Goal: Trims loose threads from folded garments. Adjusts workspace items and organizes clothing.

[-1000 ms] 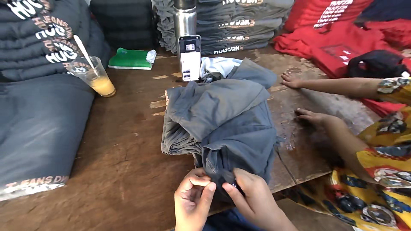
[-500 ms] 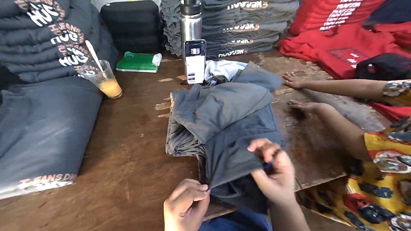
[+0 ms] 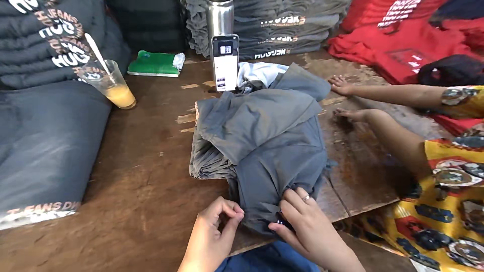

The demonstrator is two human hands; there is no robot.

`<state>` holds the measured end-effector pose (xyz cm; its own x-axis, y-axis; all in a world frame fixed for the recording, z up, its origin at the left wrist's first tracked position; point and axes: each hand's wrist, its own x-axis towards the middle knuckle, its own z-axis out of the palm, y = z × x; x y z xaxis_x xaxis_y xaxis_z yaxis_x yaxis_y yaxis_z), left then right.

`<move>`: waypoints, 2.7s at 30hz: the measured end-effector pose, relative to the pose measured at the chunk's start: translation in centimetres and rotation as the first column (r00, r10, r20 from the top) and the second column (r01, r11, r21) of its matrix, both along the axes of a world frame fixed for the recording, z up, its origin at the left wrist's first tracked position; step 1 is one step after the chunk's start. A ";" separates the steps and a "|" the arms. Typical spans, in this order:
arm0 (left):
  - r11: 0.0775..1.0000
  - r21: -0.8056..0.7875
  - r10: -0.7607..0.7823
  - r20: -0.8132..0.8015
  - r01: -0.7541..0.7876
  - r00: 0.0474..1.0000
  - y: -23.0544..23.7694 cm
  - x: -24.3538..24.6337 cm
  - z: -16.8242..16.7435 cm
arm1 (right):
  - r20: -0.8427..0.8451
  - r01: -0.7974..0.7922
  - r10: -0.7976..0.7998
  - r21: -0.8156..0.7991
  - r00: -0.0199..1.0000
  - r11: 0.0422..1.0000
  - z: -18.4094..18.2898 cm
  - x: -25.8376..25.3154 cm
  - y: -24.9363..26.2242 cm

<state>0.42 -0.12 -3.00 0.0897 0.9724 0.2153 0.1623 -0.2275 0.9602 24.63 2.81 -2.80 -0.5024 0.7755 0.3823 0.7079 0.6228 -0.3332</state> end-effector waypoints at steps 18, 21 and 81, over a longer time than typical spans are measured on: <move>0.995 0.093 0.041 0.068 -0.047 0.997 -0.7 0.0 0.2 | 0.110 -0.021 0.012 0.078 0.994 0.997 -0.1 -1.2 -0.1; 0.995 0.096 0.013 0.099 -0.023 0.995 -0.7 0.0 0.1 | 0.140 -0.007 -0.006 0.092 0.990 0.996 -0.2 -1.5 -0.1; 0.916 0.231 0.065 0.723 -0.329 0.688 4.6 -0.3 6.0 | -0.443 -0.132 0.078 -0.092 0.893 0.987 -1.3 2.4 -0.8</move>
<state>0.13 4.45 3.05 -0.3973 0.8109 0.4296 -0.4348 -0.5786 0.6900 27.00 2.00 -4.07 -0.3871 0.7800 0.4917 0.4065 0.6230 -0.6683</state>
